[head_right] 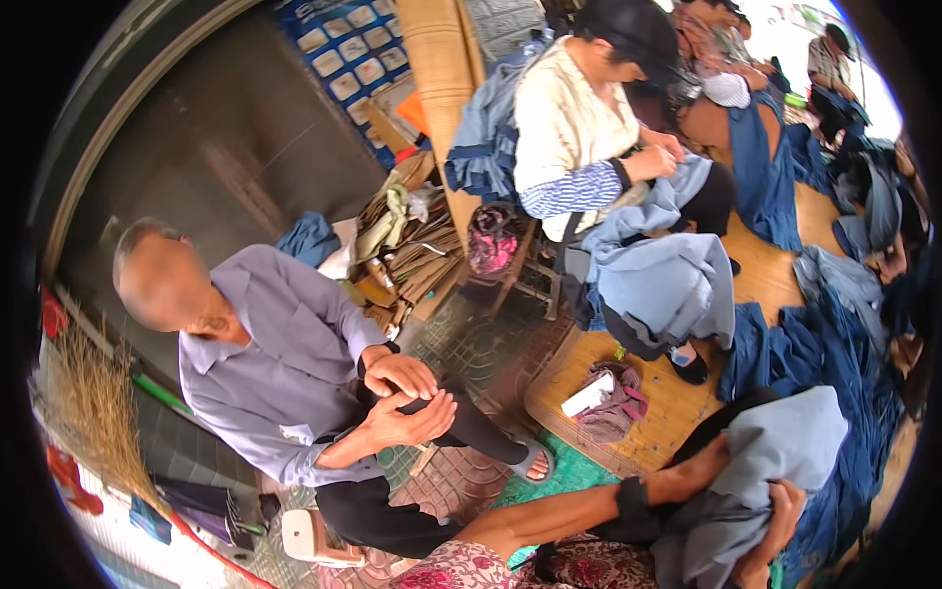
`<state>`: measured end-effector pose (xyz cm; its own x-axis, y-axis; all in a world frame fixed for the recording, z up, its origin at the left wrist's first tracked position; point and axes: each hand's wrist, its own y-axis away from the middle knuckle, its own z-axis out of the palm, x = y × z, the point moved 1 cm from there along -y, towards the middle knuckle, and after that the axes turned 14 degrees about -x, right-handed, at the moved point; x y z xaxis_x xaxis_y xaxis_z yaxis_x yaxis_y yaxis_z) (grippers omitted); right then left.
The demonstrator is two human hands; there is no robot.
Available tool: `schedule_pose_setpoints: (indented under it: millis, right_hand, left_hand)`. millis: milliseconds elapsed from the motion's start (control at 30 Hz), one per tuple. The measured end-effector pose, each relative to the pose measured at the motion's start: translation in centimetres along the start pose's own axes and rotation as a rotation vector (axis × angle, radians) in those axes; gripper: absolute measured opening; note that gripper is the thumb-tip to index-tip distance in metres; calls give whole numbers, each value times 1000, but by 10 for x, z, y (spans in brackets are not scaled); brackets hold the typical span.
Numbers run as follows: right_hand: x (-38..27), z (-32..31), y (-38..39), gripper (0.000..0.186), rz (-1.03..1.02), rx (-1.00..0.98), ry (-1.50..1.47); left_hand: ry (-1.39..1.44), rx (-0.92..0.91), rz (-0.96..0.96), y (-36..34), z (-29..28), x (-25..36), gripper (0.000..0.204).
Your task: Inspecting and trimming loose threads from denim jeans in a garment workshop.
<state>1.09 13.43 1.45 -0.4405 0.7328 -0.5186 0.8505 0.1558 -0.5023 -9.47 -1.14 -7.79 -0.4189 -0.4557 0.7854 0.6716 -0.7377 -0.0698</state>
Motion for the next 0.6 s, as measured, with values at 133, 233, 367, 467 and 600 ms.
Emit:
schedule_pose_setpoints:
  millis: [133, 233, 367, 467, 600]
  right_hand:
    - [-25, -18, -10, 50, -102, 31, 4]
    - [-16, -12, 7, 51, -157, -55, 34]
    - [-7, 24, 3, 46, -5, -27, 69]
    - [-15, 28, 0, 43, -6, 37, 65]
    - [-17, 25, 0, 58, 6, 6, 60]
  left_hand:
    - [-52, -70, 54, -9, 8, 10, 44]
    - [41, -180, -9, -12, -18, -16, 43]
    - [-868, 214, 32, 12, -40, -1, 17]
    - [-1080, 459, 187, 52, 54, 116, 22]
    - [-1258, 288, 923, 134, 120, 203, 35]
